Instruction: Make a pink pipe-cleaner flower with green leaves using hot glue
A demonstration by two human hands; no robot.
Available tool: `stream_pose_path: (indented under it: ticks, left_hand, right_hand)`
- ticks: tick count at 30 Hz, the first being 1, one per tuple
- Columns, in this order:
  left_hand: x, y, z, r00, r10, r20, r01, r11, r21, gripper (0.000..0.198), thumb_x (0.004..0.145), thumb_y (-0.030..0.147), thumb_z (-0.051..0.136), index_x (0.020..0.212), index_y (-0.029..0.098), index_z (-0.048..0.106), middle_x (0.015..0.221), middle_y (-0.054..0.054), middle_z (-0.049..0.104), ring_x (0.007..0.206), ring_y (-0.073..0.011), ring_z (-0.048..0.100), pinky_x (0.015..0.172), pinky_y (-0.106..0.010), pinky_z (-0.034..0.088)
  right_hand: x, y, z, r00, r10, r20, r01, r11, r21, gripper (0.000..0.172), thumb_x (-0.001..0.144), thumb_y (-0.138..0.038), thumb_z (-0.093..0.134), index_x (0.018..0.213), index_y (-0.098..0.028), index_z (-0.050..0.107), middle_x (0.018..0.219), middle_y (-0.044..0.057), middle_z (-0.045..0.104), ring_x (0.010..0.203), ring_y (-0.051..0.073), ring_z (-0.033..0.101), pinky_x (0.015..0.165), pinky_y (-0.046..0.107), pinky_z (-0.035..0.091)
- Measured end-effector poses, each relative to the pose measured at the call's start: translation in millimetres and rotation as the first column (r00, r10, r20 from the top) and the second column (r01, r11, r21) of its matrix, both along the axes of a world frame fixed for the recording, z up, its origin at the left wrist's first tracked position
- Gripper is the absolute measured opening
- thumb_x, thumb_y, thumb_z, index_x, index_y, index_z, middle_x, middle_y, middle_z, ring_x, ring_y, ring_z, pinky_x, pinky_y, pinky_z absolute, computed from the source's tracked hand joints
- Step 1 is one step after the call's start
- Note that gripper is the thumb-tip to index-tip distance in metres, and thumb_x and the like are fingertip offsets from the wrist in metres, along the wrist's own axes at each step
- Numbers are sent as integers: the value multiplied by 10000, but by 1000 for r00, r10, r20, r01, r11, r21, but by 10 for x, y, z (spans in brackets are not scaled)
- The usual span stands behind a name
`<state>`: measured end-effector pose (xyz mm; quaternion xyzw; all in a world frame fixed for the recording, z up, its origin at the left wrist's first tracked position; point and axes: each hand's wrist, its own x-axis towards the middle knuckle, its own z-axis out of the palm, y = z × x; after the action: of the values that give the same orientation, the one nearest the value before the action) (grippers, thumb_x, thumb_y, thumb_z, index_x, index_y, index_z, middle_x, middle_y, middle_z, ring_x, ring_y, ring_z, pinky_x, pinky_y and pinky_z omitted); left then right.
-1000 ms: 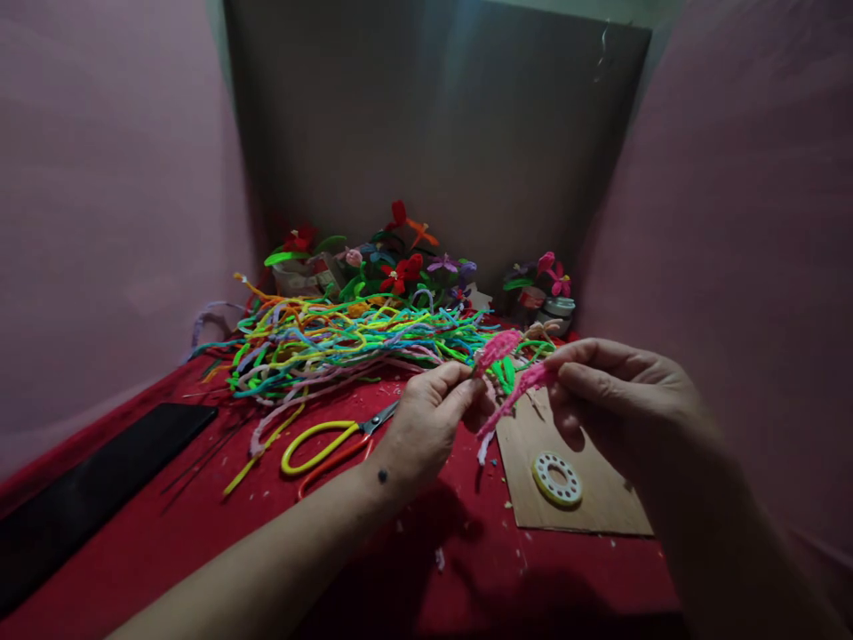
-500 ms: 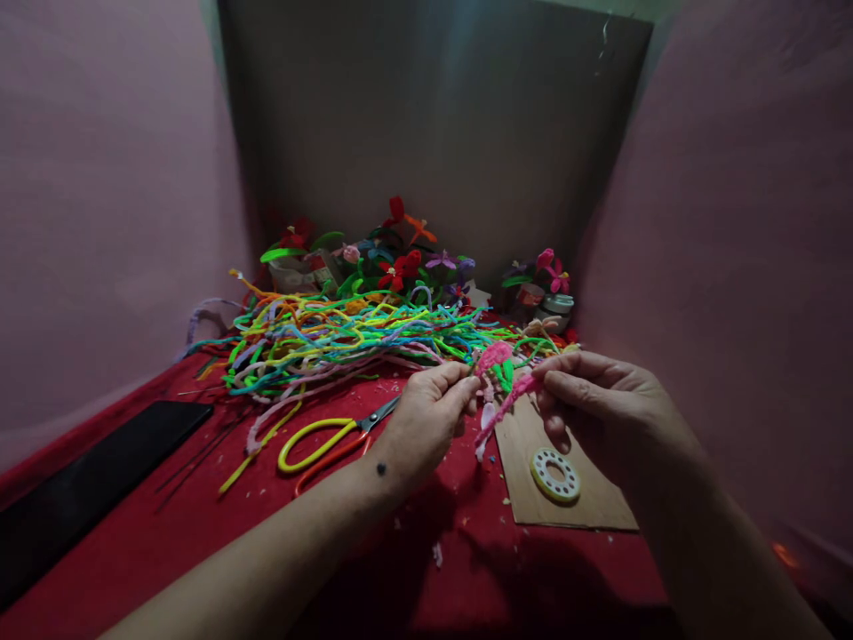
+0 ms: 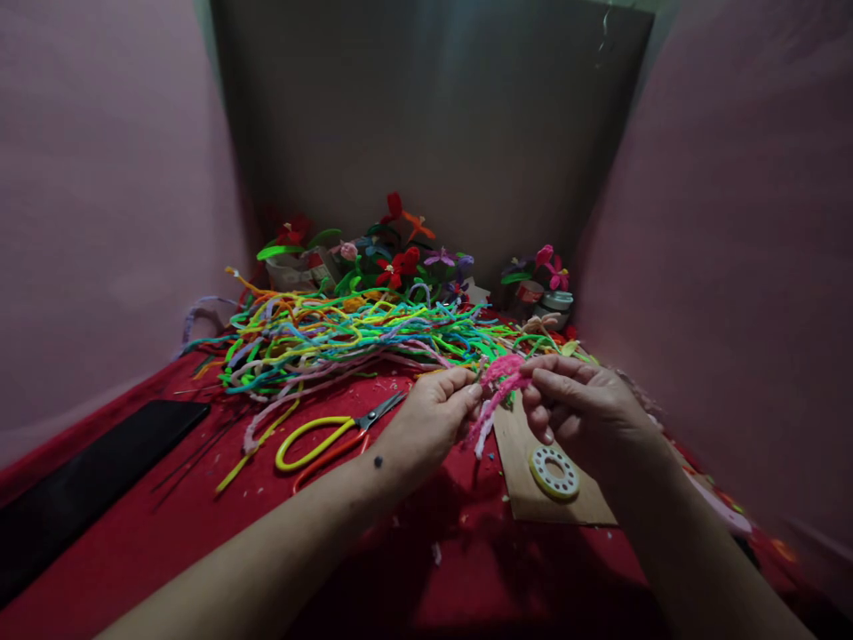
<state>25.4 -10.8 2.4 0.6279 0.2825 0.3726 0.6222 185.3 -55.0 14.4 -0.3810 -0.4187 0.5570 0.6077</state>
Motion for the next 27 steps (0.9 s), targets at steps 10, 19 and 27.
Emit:
stream_pose_path:
  ticks: [10, 19, 27]
  left_hand:
    - [-6, -27, 16, 999, -27, -17, 27, 1000, -12, 141, 769, 214, 465, 704, 135, 561, 607, 14, 497, 508, -75, 417, 503, -215, 306]
    - [-18, -38, 10, 991, -39, -124, 44, 998, 43, 177, 769, 213, 416, 691, 138, 557, 549, 37, 459, 466, -64, 338, 471, -217, 241]
    - [-24, -74, 72, 994, -50, -94, 57, 996, 68, 192, 799, 205, 386, 658, 145, 501, 557, 42, 410, 474, -64, 334, 481, -217, 265]
  right_hand:
    - [-118, -15, -17, 996, -36, 77, 33, 998, 49, 146, 700, -238, 679, 776, -117, 653, 634, 48, 666, 468, 117, 610, 376, 181, 475]
    - [-203, -5, -60, 979, -145, 144, 123, 981, 150, 141, 716, -251, 665, 769, -120, 652, 680, 69, 680, 539, 171, 648, 410, 225, 498]
    - [-222, -8, -65, 965, -202, 165, 164, 962, 218, 98, 727, -224, 659, 783, -144, 671, 668, 49, 671, 558, 154, 635, 452, 240, 508]
